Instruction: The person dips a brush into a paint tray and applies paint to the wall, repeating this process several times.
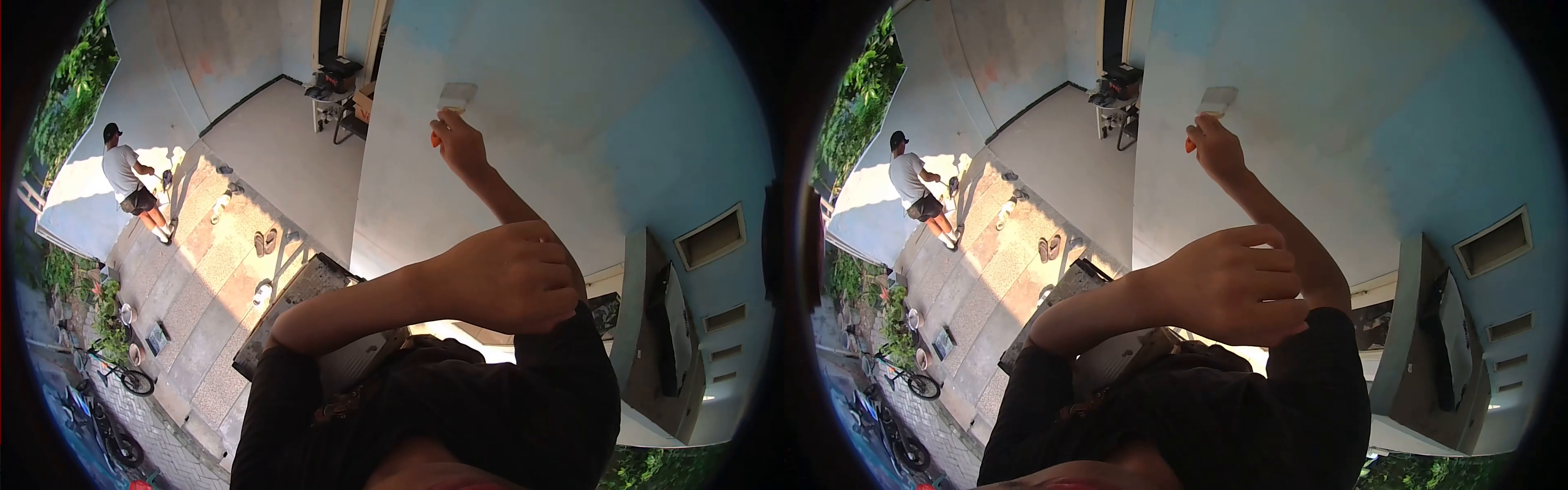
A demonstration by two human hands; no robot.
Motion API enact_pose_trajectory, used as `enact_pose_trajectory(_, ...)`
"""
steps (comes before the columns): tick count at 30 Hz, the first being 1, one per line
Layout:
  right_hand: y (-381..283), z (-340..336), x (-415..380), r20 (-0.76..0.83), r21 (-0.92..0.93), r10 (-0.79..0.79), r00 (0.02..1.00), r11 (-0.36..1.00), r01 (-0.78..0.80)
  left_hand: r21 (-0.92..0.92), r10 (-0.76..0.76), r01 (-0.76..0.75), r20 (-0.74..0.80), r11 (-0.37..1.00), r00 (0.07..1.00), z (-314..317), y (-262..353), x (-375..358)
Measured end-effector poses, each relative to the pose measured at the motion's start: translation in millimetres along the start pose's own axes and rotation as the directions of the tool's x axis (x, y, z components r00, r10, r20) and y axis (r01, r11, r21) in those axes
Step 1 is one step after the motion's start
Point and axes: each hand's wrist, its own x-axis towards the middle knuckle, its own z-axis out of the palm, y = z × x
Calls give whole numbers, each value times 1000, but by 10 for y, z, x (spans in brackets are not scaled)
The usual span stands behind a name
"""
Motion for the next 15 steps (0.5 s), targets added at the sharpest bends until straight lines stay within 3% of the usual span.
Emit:
enact_pose_trajectory(1,-53,36,-33,0,8,-4,1000,1000,4,-11,-1,1,13,1000,1000,-11,-6,-5)
enact_pose_trajectory(3,-168,47,-36,279,171,133,951,968,-185,-21,-11,12,27,1000,1000,11,-28,-32)
enact_pose_trajectory(4,-139,46,28,283,176,131,950,967,-185,-17,-17,17,14,1000,1000,50,-49,-54)
enact_pose_trajectory(6,12,-99,417,221,182,172,960,960,-214,-12,-26,26,-1,1000,1000,70,-75,-87)
enact_pose_trajectory(10,475,-763,1411,-115,107,65,991,993,-52,9,-38,37,71,999,997,32,-112,-113)
enact_pose_trajectory(12,740,-1031,1760,-150,-115,41,988,992,-58,11,-47,47,66,999,997,-12,-152,-103)
enact_pose_trajectory(15,376,-1509,2097,-298,-6,-6,955,1000,4,32,-83,81,60,996,995,-89,-225,-101)
